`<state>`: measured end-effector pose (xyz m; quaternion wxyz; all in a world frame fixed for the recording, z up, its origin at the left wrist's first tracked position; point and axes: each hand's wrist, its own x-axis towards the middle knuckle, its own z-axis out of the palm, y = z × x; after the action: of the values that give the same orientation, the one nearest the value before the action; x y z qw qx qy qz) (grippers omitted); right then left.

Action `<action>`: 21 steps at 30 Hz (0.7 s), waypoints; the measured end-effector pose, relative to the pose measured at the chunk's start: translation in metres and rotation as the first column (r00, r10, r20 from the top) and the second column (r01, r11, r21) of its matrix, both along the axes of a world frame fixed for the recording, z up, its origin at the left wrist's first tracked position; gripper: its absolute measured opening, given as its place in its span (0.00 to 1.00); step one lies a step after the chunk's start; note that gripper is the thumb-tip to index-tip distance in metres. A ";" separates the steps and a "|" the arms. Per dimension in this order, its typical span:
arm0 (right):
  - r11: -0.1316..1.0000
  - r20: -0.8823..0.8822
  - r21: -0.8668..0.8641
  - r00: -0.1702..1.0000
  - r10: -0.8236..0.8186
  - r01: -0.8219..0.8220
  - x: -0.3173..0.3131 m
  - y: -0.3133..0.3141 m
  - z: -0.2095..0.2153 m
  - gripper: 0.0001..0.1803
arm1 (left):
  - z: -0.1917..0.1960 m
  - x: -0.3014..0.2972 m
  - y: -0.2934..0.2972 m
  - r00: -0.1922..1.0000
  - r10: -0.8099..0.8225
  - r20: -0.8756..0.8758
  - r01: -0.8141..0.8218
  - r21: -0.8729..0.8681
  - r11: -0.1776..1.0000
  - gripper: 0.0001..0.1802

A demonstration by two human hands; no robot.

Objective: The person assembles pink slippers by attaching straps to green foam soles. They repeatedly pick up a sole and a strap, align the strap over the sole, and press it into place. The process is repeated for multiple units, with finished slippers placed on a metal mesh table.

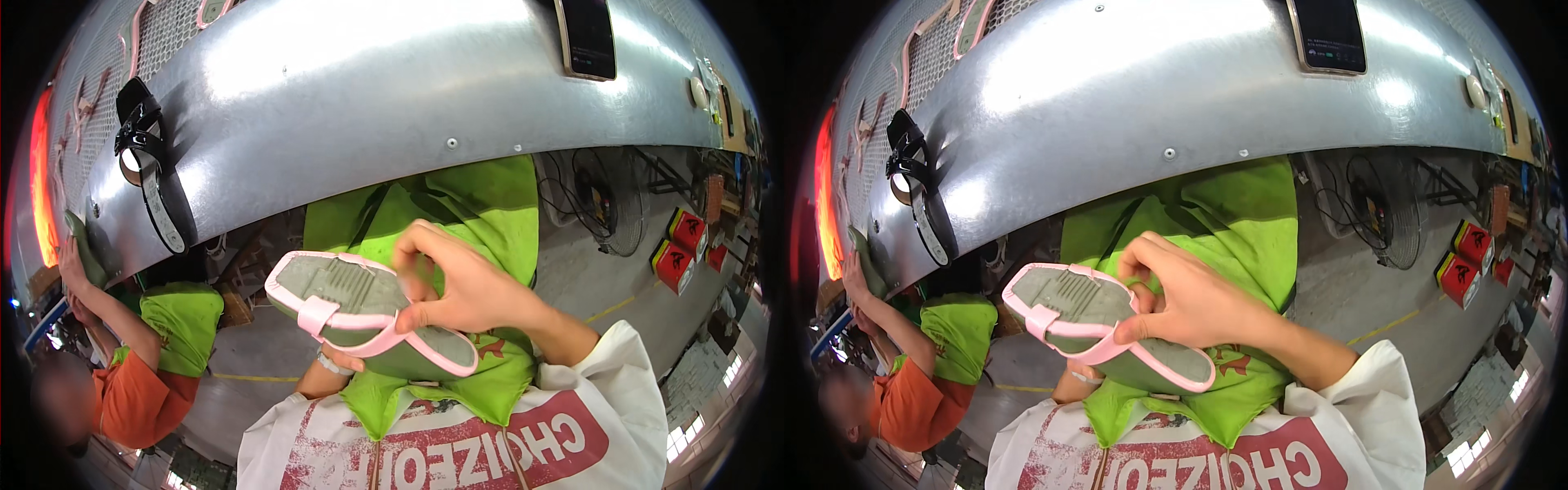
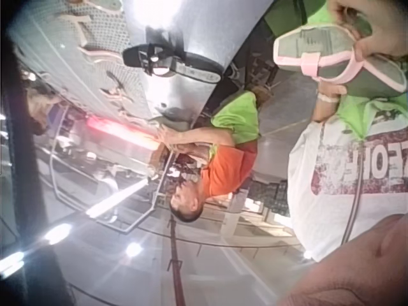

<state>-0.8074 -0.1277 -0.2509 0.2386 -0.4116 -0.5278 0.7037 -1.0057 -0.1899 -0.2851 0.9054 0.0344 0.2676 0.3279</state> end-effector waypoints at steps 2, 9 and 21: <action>0.881 -0.161 -0.401 0.966 0.202 -0.251 0.002 0.013 0.007 0.25 | -0.008 0.002 0.001 0.996 -0.085 0.017 0.085 0.004 0.996 0.48; 0.982 -0.178 -0.187 0.983 -0.051 0.018 0.006 -0.017 -0.001 0.34 | -0.010 -0.024 0.001 0.915 -0.348 -0.202 0.366 0.056 0.929 0.51; 0.981 0.117 0.182 0.989 -0.094 0.072 -0.006 -0.029 0.031 0.31 | 0.031 0.005 -0.011 0.777 0.357 -0.518 -0.113 0.443 0.889 0.51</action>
<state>-0.8129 -0.1567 -0.2198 0.2700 -0.4536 -0.5844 0.6163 -1.0010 -0.2012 -0.2545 0.7034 0.2778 0.4653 0.4599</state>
